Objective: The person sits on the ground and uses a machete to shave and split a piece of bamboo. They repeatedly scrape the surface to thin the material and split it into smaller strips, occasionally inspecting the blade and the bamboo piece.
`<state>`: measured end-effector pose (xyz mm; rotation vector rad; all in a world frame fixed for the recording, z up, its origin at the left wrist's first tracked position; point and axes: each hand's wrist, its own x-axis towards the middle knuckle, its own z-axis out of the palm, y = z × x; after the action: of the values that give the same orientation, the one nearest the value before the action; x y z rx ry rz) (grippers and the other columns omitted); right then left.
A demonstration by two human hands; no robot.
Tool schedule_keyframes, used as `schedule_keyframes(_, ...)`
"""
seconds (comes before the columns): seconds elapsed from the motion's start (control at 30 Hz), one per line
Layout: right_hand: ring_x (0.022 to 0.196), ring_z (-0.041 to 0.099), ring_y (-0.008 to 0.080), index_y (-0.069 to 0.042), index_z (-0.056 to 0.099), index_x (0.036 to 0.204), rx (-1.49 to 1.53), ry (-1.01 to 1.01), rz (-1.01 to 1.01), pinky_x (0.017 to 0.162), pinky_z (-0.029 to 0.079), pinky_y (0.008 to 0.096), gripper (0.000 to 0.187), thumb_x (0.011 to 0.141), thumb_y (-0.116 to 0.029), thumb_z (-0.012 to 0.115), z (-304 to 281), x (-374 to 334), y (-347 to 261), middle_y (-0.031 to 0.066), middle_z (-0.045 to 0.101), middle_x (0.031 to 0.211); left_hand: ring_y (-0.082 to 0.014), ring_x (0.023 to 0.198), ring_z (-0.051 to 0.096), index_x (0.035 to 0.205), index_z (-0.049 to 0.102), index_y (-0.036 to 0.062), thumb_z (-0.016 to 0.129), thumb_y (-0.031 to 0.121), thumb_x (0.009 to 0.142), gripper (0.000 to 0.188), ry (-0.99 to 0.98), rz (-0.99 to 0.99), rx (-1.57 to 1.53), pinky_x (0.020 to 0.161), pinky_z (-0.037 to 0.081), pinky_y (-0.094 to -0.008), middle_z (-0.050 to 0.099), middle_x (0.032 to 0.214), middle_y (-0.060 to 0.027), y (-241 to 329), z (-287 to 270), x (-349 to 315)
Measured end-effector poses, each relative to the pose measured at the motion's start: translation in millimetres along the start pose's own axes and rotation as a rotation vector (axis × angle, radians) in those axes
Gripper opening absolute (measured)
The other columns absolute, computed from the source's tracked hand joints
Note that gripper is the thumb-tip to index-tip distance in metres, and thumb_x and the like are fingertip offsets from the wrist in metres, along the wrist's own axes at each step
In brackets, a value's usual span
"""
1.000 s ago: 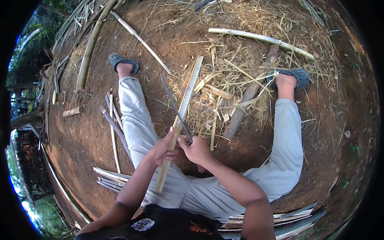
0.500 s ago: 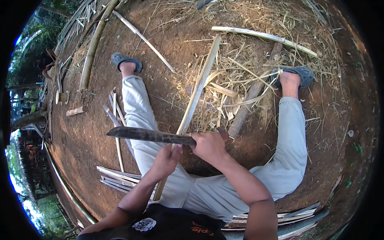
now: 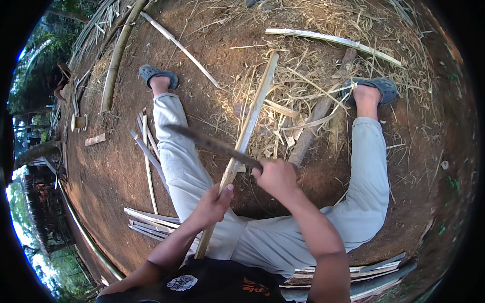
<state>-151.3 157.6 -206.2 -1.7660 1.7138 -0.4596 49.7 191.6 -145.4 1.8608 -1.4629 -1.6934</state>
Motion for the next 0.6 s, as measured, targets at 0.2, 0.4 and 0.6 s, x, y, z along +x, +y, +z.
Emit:
schedule_keyframes(0.2,0.062,0.065,0.0371,-0.004,0.068,0.076,0.114,0.148,0.025,0.063,0.054,0.0452,0.016,0.075,-0.020,0.071,8.9,23.4,17.9,0.0175,0.064,0.064,-0.0128,0.055,0.046,0.090,0.053,-0.0029,0.050,0.028,0.105,0.034,0.052,0.081,0.174,0.051,0.039,-0.0366,0.048,0.056,-0.0070,16.3,-0.9,-17.4)
schedule_keyframes(0.4,0.060,0.065,0.0374,-0.003,0.065,0.071,0.042,0.039,0.007,0.066,0.055,0.0459,0.021,0.076,-0.022,0.071,10.2,12.3,10.3,0.0178,0.064,0.062,-0.0153,0.053,0.043,0.089,0.053,-0.0041,0.049,0.031,0.104,0.038,0.071,0.039,0.194,0.052,0.040,-0.0380,0.047,0.055,-0.0109,-8.4,9.0,-23.0)
schedule_keyframes(0.6,0.060,0.066,0.0352,-0.004,0.068,0.073,0.108,0.139,0.067,0.060,0.054,0.0441,0.019,0.076,-0.023,0.072,5.0,28.4,33.7,0.0168,0.064,0.062,-0.0441,0.062,0.062,0.096,0.055,-0.0046,0.051,0.027,0.103,0.033,-0.011,-0.033,0.318,0.055,0.044,-0.0466,0.056,0.062,-0.0253,20.9,-18.5,-35.0)
